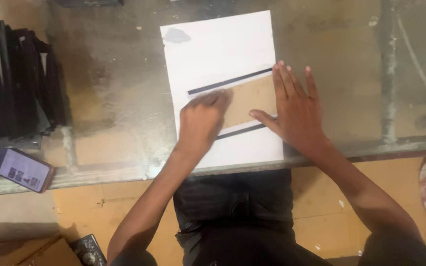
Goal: The person assembles small cards by placing a tan insert into a white frame and pressing it down. They repeatedly pick up new frames and inserts from the table, align them, and smooth the edges before stacking the finished cards.
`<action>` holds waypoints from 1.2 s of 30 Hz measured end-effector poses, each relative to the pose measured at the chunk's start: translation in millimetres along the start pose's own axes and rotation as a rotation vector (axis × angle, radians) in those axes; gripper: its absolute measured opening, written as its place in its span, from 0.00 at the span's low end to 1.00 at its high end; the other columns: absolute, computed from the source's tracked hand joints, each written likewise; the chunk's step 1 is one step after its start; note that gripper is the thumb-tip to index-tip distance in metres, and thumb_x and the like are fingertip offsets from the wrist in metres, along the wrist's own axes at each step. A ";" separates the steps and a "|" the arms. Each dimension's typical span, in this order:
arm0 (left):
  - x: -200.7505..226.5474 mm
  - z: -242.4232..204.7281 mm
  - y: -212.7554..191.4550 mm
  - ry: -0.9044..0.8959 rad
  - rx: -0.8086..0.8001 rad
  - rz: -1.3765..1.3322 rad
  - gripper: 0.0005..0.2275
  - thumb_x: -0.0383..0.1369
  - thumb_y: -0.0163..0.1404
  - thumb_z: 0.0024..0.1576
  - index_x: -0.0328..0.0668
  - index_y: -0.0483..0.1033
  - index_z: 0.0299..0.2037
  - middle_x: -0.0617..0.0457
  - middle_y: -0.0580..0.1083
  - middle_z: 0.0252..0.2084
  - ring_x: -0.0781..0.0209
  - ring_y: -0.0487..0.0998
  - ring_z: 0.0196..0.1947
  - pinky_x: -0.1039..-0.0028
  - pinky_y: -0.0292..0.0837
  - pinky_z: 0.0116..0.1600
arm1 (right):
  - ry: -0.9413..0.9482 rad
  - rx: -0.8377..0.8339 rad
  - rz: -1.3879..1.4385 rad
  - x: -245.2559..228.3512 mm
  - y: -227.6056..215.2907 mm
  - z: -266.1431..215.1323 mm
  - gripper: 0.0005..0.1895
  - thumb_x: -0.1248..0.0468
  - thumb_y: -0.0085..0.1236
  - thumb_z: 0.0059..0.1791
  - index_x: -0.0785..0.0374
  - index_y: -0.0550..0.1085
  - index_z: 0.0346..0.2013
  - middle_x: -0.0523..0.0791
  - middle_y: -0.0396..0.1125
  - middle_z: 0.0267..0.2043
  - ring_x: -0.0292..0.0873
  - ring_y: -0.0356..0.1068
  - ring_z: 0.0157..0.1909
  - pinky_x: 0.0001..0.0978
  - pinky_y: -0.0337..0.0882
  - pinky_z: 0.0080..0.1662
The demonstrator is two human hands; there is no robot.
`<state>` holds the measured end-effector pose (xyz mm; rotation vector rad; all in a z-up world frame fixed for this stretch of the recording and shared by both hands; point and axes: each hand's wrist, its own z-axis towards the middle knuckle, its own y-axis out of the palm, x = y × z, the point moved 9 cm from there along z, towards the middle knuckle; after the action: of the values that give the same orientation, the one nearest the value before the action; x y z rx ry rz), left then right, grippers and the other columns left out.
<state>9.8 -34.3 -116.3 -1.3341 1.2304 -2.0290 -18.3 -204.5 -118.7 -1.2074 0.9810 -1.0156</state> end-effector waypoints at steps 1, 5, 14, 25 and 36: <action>8.9 4.3 5.7 0.002 -0.005 0.052 0.18 0.23 0.52 0.56 0.39 0.77 0.57 0.45 0.77 0.57 0.47 0.81 0.50 0.61 0.77 0.51 | -0.001 -0.006 -0.023 1.3 0.7 -0.9 0.54 0.31 0.49 0.53 0.76 0.58 0.73 0.59 0.57 0.74 0.52 0.58 0.75 0.54 0.40 0.76; 35.8 10.4 16.4 0.171 0.033 0.191 0.36 0.57 0.47 0.55 0.32 0.65 0.65 0.36 0.64 0.68 0.39 0.68 0.66 0.51 0.62 0.67 | -0.015 -0.001 -0.073 -1.1 5.1 -0.9 0.55 0.29 0.47 0.53 0.77 0.58 0.74 0.59 0.57 0.75 0.52 0.59 0.75 0.55 0.38 0.76; -41.9 -55.6 -34.1 -0.151 0.022 0.308 0.39 0.59 0.41 0.64 0.23 0.58 0.69 0.30 0.62 0.71 0.38 0.60 0.73 0.50 0.52 0.74 | 0.199 -0.041 0.019 8.0 1.8 -7.0 0.64 0.26 0.51 0.49 0.82 0.54 0.74 0.66 0.41 0.79 0.74 0.31 0.79 0.83 0.26 0.65; -21.6 32.5 -11.5 -0.241 -0.103 0.105 0.18 0.46 0.51 0.62 0.34 0.78 0.44 0.39 0.78 0.34 0.42 0.77 0.38 0.53 0.70 0.52 | 0.467 -0.028 0.322 -22.4 20.9 -25.7 0.80 0.29 0.71 0.25 0.63 0.39 0.75 0.61 0.24 0.78 0.69 0.22 0.78 0.80 0.27 0.65; -16.4 -8.8 -17.8 0.020 -0.317 -1.111 0.17 0.35 0.49 0.64 0.35 0.70 0.61 0.55 0.74 0.51 0.67 0.73 0.47 0.72 0.72 0.52 | 0.411 0.211 1.744 -0.9 13.0 6.6 0.30 0.70 0.52 0.54 0.69 0.57 0.71 0.55 0.70 0.61 0.46 0.69 0.61 0.35 0.70 0.61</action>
<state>11.7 -9.1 -111.1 -2.5521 0.8905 -2.5538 -11.1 -201.0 -130.9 0.2949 1.6277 0.1141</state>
